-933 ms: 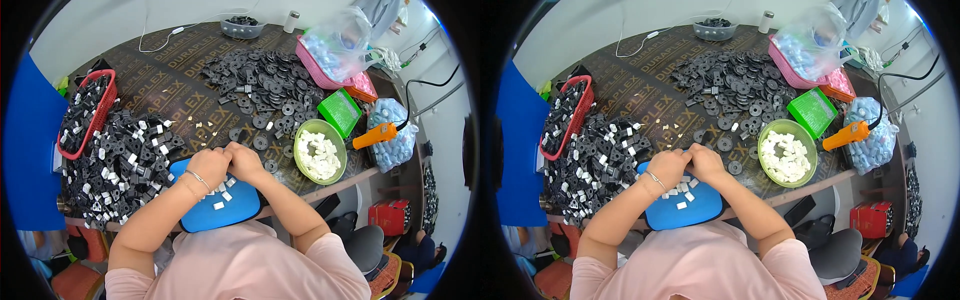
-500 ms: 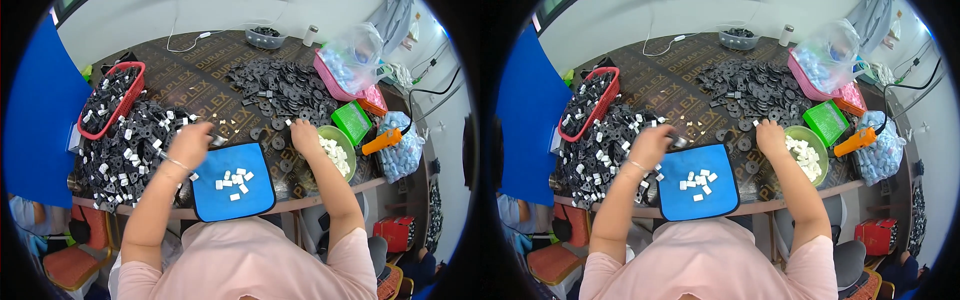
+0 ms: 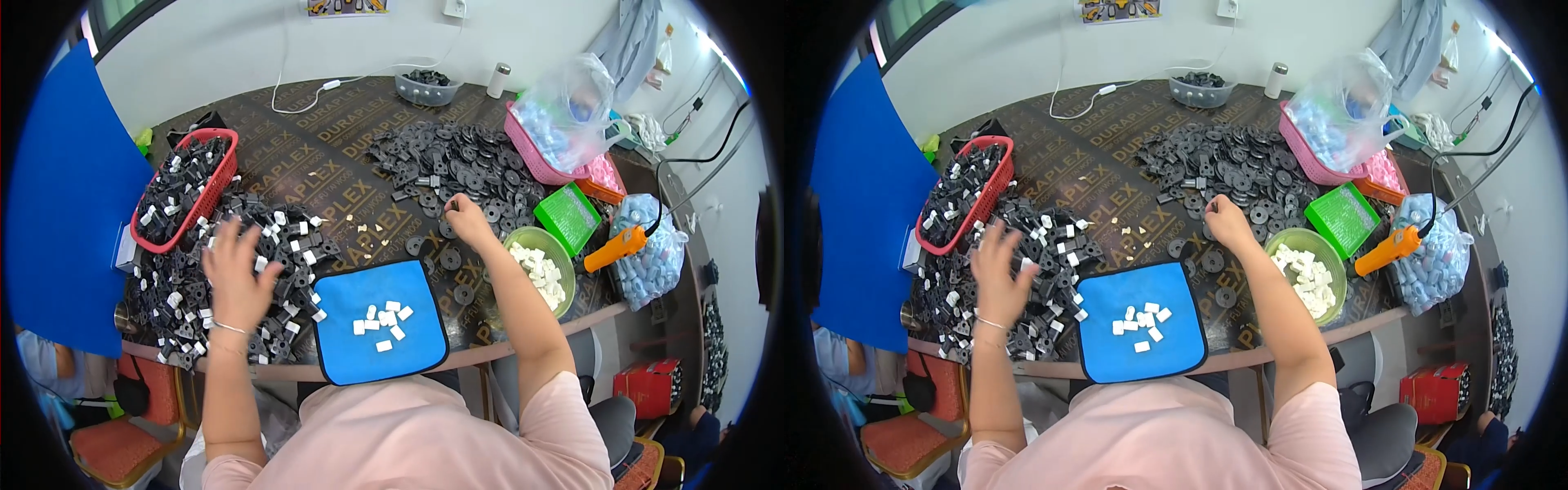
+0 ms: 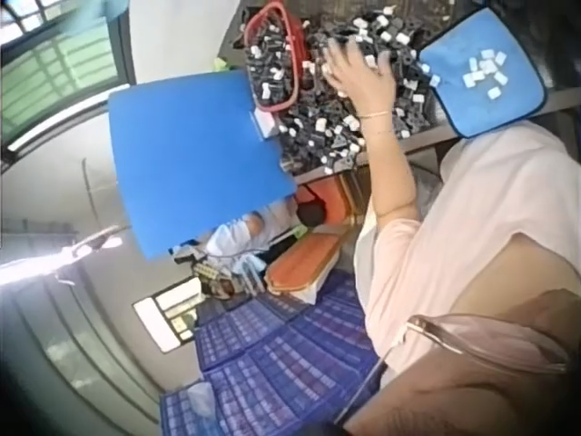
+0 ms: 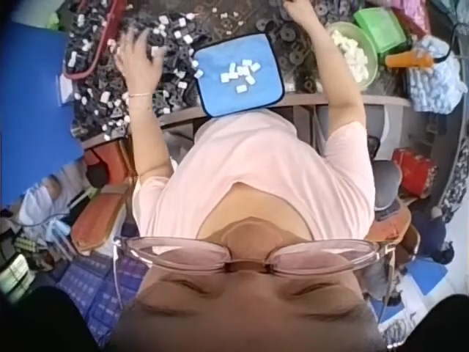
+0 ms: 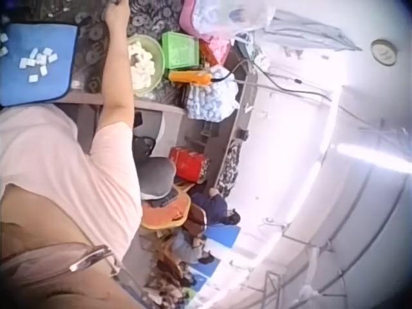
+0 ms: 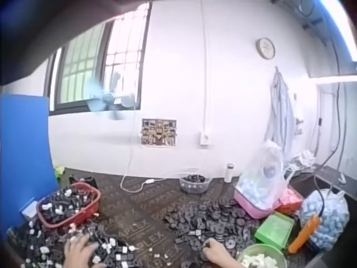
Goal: Assembling small plastic toy components by snapping white and grey pieces onto a black frame.
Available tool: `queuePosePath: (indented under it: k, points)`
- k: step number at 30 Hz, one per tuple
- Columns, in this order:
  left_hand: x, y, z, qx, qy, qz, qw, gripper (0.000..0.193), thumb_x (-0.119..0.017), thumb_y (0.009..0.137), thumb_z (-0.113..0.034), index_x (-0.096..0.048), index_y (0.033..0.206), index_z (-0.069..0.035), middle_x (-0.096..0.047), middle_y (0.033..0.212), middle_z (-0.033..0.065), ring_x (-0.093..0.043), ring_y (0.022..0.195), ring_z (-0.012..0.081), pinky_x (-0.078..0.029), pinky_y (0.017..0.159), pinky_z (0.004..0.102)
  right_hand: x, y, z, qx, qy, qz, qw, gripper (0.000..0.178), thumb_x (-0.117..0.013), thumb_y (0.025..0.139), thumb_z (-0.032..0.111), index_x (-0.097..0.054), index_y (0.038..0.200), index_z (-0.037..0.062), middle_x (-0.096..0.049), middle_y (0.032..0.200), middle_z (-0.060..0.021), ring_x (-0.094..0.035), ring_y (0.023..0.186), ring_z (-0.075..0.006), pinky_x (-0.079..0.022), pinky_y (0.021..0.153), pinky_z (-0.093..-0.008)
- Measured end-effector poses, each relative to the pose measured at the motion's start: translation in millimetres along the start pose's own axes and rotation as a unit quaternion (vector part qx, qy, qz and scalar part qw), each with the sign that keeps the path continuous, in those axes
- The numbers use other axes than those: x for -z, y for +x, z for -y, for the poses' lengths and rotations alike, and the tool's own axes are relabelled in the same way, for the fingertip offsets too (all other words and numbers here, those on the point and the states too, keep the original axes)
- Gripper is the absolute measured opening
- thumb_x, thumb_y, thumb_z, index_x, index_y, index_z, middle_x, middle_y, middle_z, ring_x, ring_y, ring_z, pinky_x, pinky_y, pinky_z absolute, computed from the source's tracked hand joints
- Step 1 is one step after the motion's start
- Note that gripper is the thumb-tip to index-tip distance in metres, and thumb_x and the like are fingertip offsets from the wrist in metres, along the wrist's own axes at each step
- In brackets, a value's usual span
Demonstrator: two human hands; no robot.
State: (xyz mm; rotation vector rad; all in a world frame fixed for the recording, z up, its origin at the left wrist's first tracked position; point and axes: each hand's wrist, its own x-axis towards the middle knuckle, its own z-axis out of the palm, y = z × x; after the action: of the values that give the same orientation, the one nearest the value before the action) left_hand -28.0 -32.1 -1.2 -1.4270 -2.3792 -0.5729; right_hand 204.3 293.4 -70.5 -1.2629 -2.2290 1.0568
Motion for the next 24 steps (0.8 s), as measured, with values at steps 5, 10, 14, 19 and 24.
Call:
queuePosePath:
  k: [5, 10, 14, 19, 24]
  points:
    - [-9.6, -19.7, -32.7, -0.019, -0.102, 0.068, 0.992, 0.052, -0.072, 0.071, -0.024, -0.053, 0.118, -0.011, -0.036, 0.140, 0.0129, -0.029, 0.133, 0.0336, -0.014, 0.107, 0.0547, -22.1, 40.7, 7.7, 0.102, -0.185, -0.047, 0.976, 0.024, -0.062, 0.074, 0.011, -0.059, 0.098, 0.0075, -0.055, 0.103, -0.0131, -0.059, 0.094, -0.0325, -0.048, 0.079, -0.0406]
    - [-5.7, -19.8, -38.7, -0.025, -0.135, 0.073, 0.988, 0.044, -0.071, 0.073, -0.025, -0.058, 0.112, -0.009, -0.039, 0.138, 0.0146, -0.030, 0.131, 0.0339, -0.013, 0.106, 0.0550, -33.5, 75.0, 27.0, 0.189, -0.239, -0.045, 0.951, 0.040, -0.067, 0.073, 0.012, -0.058, 0.112, 0.0129, -0.054, 0.115, -0.0077, -0.058, 0.098, -0.0305, -0.048, 0.082, -0.0394]
    - [-13.1, -16.8, -37.9, -0.032, -0.147, 0.063, 0.987, 0.042, -0.071, 0.073, -0.024, -0.060, 0.110, -0.009, -0.042, 0.136, 0.0143, -0.032, 0.130, 0.0335, -0.014, 0.106, 0.0546, -51.7, 88.1, 28.1, 0.174, -0.334, 0.013, 0.926, 0.036, -0.067, 0.074, 0.012, -0.061, 0.110, 0.0137, -0.054, 0.116, -0.0055, -0.059, 0.098, -0.0302, -0.049, 0.082, -0.0388]
    - [-19.7, -14.0, -37.3, -0.038, -0.173, 0.069, 0.982, 0.039, -0.071, 0.074, -0.024, -0.061, 0.109, -0.009, -0.042, 0.135, 0.0136, -0.032, 0.130, 0.0324, -0.015, 0.106, 0.0535, -30.9, 93.9, 21.8, 0.169, -0.316, 0.088, 0.929, 0.034, -0.075, 0.068, 0.015, -0.064, 0.100, 0.0110, -0.060, 0.103, -0.0104, -0.059, 0.098, -0.0305, -0.048, 0.082, -0.0392]
    - [-27.0, -12.1, -42.0, -0.049, -0.184, 0.074, 0.979, 0.039, -0.071, 0.074, -0.024, -0.061, 0.108, -0.009, -0.043, 0.134, 0.0131, -0.034, 0.129, 0.0326, -0.016, 0.105, 0.0540, 3.8, 82.8, 57.0, 0.123, -0.323, 0.301, 0.888, 0.039, -0.078, 0.063, 0.017, -0.066, 0.100, 0.0104, -0.066, 0.098, -0.0117, -0.061, 0.093, -0.0303, -0.049, 0.079, -0.0387]
